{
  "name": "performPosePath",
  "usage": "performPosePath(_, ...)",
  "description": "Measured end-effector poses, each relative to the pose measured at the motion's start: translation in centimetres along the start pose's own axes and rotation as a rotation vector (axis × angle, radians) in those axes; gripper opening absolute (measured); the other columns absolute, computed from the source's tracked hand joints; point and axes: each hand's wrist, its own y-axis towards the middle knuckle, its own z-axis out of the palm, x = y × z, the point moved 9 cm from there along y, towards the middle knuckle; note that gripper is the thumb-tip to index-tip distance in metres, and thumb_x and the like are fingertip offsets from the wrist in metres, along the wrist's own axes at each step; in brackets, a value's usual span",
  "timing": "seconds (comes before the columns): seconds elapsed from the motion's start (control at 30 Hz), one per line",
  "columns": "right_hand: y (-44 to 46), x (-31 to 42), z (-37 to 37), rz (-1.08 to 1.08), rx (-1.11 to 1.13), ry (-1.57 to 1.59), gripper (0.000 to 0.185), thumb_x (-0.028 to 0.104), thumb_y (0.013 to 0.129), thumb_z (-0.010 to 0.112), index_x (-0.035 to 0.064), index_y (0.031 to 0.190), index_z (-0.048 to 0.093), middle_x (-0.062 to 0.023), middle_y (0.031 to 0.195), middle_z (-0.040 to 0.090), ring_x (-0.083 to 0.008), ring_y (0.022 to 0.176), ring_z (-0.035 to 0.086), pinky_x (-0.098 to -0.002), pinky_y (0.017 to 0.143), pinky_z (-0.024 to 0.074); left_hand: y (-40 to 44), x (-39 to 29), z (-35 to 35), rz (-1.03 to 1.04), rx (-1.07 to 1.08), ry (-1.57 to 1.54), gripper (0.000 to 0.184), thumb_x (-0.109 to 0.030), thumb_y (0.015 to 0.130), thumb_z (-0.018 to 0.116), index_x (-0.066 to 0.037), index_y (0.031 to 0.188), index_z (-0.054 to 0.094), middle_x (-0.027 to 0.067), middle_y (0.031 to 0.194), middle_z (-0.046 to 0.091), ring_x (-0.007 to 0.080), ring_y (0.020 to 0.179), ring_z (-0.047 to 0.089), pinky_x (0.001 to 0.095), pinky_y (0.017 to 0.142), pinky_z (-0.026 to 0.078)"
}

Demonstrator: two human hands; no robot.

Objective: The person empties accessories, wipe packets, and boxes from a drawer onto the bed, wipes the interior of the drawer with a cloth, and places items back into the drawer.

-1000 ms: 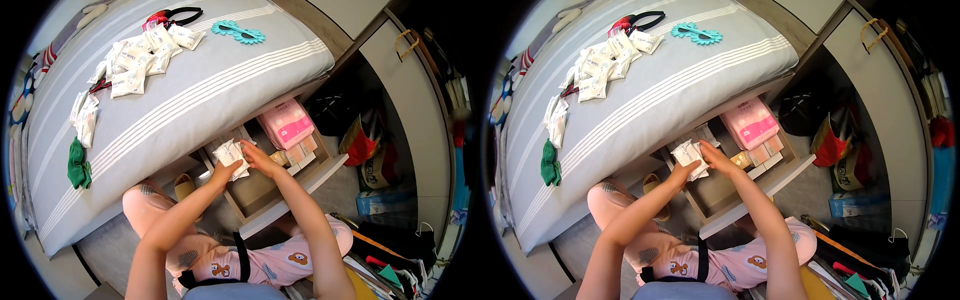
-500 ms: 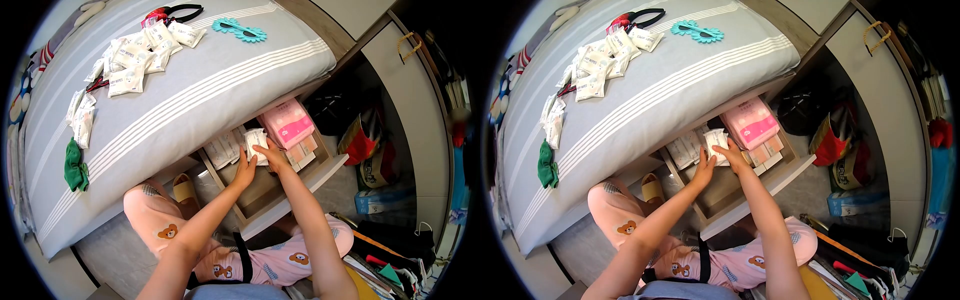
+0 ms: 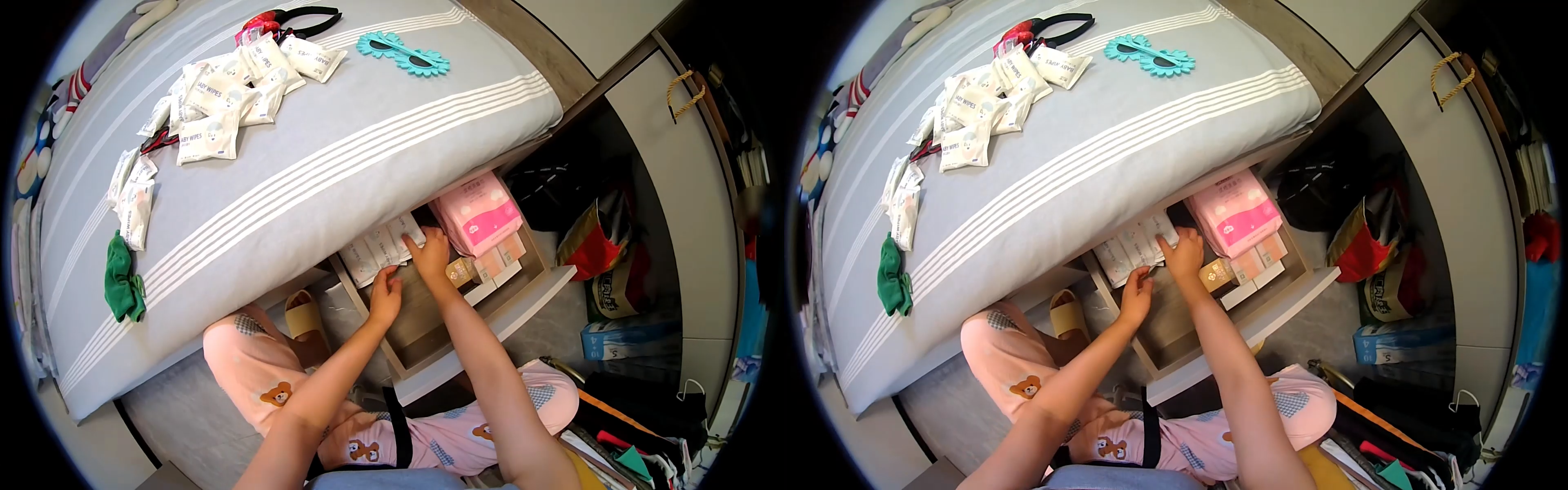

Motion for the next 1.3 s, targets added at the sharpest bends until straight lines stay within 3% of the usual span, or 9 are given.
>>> performPosePath(0.1, 0.1, -1.0, 0.7, 0.030, -0.009, 0.240, 0.027, 0.025, 0.075, 0.066, 0.0027, 0.089, 0.062, -0.0133, 0.086, 0.060, -0.0265, 0.076, 0.056, -0.0371, 0.069, 0.0449, -0.1, -0.3, 0.0, -0.030, 0.038, 0.048, 0.028, -0.010, 0.086, 0.052, -0.004, 0.114, 0.050, 0.0055, 0.110, 0.056, 0.0119, 0.088, 0.051, 0.0240, 0.081, 0.041)
performPosePath(0.2, 0.8, -3.3, 1.3, 0.168, 0.002, 0.662, 0.016, 0.016, 0.078, 0.064, 0.0017, 0.085, 0.061, -0.0075, 0.071, 0.059, -0.0169, 0.060, 0.054, -0.0297, 0.057, 0.0440, -0.1, -0.8, -0.2, -0.083, 0.037, 0.027, 0.028, -0.007, 0.084, 0.051, -0.004, 0.113, 0.051, 0.0084, 0.111, 0.056, 0.0184, 0.094, 0.054, 0.0284, 0.084, 0.041)
performPosePath(0.3, 1.6, -3.5, -1.0, 0.188, -0.071, 0.761, 0.010, 0.011, 0.082, 0.060, 0.0011, 0.084, 0.060, -0.0036, 0.063, 0.057, -0.0088, 0.051, 0.050, -0.0235, 0.049, 0.0403, -0.7, -6.6, 0.7, 0.392, 0.068, 0.339, 0.035, -0.002, 0.078, 0.052, -0.004, 0.114, 0.051, 0.0162, 0.116, 0.052, 0.0295, 0.105, 0.051, 0.0356, 0.090, 0.040)
performPosePath(0.37, 1.4, -3.8, -2.1, 0.240, -0.028, 0.639, 0.010, 0.011, 0.083, 0.059, 0.0014, 0.083, 0.061, -0.0009, 0.066, 0.059, -0.0053, 0.057, 0.050, -0.0195, 0.051, 0.0393, -0.4, -7.7, 2.4, 0.426, 0.081, 0.526, 0.041, -0.001, 0.074, 0.053, -0.003, 0.115, 0.050, 0.0208, 0.119, 0.047, 0.0351, 0.110, 0.046, 0.0393, 0.093, 0.039)
performPosePath(0.67, -1.2, -0.4, 1.4, 0.070, 0.270, 0.116, 0.034, 0.033, 0.074, 0.066, 0.0004, 0.082, 0.064, -0.0121, 0.069, 0.060, -0.0262, 0.061, 0.058, -0.0327, 0.056, 0.0450, 1.5, -6.0, 1.2, 0.083, -0.090, 0.538, 0.056, -0.003, 0.069, 0.052, -0.006, 0.124, 0.045, 0.0255, 0.133, 0.031, 0.0416, 0.114, 0.040, 0.0433, 0.093, 0.039)
performPosePath(0.9, -0.2, -3.4, 0.9, 0.213, 0.178, 0.693, 0.020, 0.009, 0.077, 0.064, 0.0011, 0.092, 0.055, -0.0102, 0.068, 0.059, -0.0153, 0.057, 0.058, -0.0281, 0.051, 0.0456, 0.5, -8.5, 3.7, 0.372, 0.127, 0.403, 0.052, 0.002, 0.069, 0.050, 0.000, 0.121, 0.045, 0.0201, 0.128, 0.041, 0.0366, 0.118, 0.040, 0.0394, 0.100, 0.033)
performPosePath(0.93, -0.1, -4.4, 0.4, 0.336, 0.120, 0.824, 0.016, 0.005, 0.083, 0.058, 0.0004, 0.098, 0.053, -0.0052, 0.069, 0.058, -0.0100, 0.056, 0.056, -0.0194, 0.049, 0.0447, 0.4, -8.8, 4.6, 0.415, 0.176, 0.461, 0.052, 0.002, 0.069, 0.051, 0.001, 0.121, 0.045, 0.0196, 0.128, 0.041, 0.0364, 0.118, 0.040, 0.0391, 0.101, 0.032)
performPosePath(1.2, 0.0, -8.2, -0.2, 0.414, -0.039, 0.747, 0.018, 0.004, 0.084, 0.055, -0.0055, 0.100, 0.054, -0.0133, 0.084, 0.060, -0.0174, 0.063, 0.063, -0.0252, 0.056, 0.0509, 1.6, -5.0, 9.4, 0.415, 0.414, 1.338, 0.056, -0.015, 0.079, 0.052, -0.002, 0.132, 0.037, 0.0119, 0.145, 0.018, 0.0299, 0.134, 0.016, 0.0450, 0.106, 0.020)
performPosePath(1.3, 0.1, -4.0, -3.6, 0.017, -0.262, 0.205, 0.017, -0.001, 0.080, 0.053, -0.0054, 0.096, 0.056, -0.0165, 0.089, 0.059, -0.0252, 0.070, 0.064, -0.0318, 0.065, 0.0511, 2.2, -3.4, 9.7, 0.335, 0.434, 1.427, 0.057, -0.018, 0.083, 0.047, -0.004, 0.135, 0.031, 0.0123, 0.147, 0.013, 0.0307, 0.135, 0.012, 0.0462, 0.106, 0.019)
